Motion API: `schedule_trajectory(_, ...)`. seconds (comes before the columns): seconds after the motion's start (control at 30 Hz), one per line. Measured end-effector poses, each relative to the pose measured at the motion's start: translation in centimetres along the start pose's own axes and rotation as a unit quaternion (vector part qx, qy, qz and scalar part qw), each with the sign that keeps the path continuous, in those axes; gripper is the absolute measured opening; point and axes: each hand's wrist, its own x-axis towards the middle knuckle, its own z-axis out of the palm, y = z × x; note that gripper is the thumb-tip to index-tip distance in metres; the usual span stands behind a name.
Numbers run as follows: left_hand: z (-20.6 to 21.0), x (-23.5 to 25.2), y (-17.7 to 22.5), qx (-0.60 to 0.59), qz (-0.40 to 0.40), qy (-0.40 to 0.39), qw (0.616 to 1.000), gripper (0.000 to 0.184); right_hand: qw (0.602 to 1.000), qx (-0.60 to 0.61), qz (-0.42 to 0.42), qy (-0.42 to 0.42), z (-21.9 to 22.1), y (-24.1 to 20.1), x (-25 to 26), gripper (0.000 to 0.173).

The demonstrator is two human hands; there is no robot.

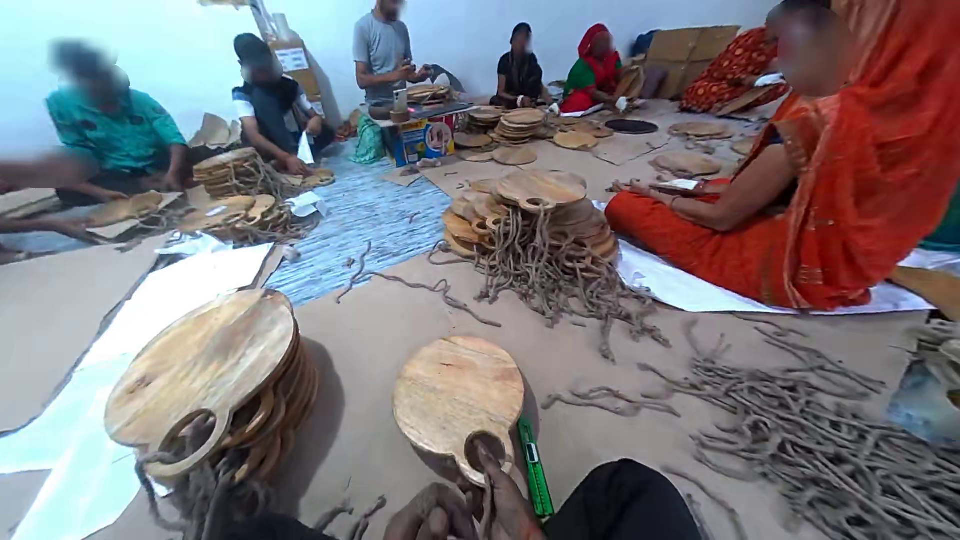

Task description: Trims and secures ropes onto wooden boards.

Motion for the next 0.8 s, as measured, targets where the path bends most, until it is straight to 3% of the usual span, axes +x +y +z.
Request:
schedule_trajectory(0.03,-1.4,0.7,-0.8,0.176,-0.01,-0.009,0.984,0.043,1.0,0.01,-0.003,0.011,-0.2,-0.2,0.2,0.041)
schedule_trajectory(0.1,-4.3,2.4,-2.8,0.438,-0.101,-0.04,0.893,0.039,0.999,0.014,-0.009,0.028,-0.8,-0.3,0.9,0.043)
schedule_trajectory(0.17,-7.2,3.7,-6.1,0.516,-0.216,-0.037,0.828,0.039,0.998,-0.005,-0.035,0.046,-1.1,-0.1,1.5,0.044)
schedule_trajectory(0.27,-9.8,4.5,-10.3,0.485,-0.37,-0.051,0.791,0.034,0.994,-0.012,-0.087,0.071,-1.3,-0.1,2.0,0.042)
schedule_trajectory(0.33,-8.9,4.7,-11.2,0.458,-0.381,-0.085,0.799,0.031,0.992,0.029,-0.101,0.064,-1.3,-1.0,1.6,0.043)
schedule_trajectory(0.4,-7.7,4.8,-11.6,0.417,-0.335,-0.092,0.84,0.029,0.993,0.062,-0.098,0.032,-1.2,-2.3,1.3,0.063)
schedule_trajectory(0.47,-7.3,4.6,-12.3,0.397,-0.311,-0.12,0.855,0.028,0.992,0.089,-0.091,-0.008,-1.4,-3.5,1.1,0.082)
schedule_trajectory(0.53,-7.2,4.6,-12.7,0.407,-0.327,-0.166,0.837,0.028,0.992,0.091,-0.087,-0.015,-1.6,-4.2,1.3,0.076)
schedule_trajectory(0.67,-6.9,4.6,-12.6,0.414,-0.345,-0.211,0.815,0.028,0.995,0.081,-0.054,-0.019,-1.8,-3.6,1.9,0.037)
schedule_trajectory(0.8,-7.1,4.6,-12.8,0.415,-0.347,-0.239,0.806,0.028,0.995,0.033,0.0,-0.093,-2.1,-3.2,2.1,0.042)
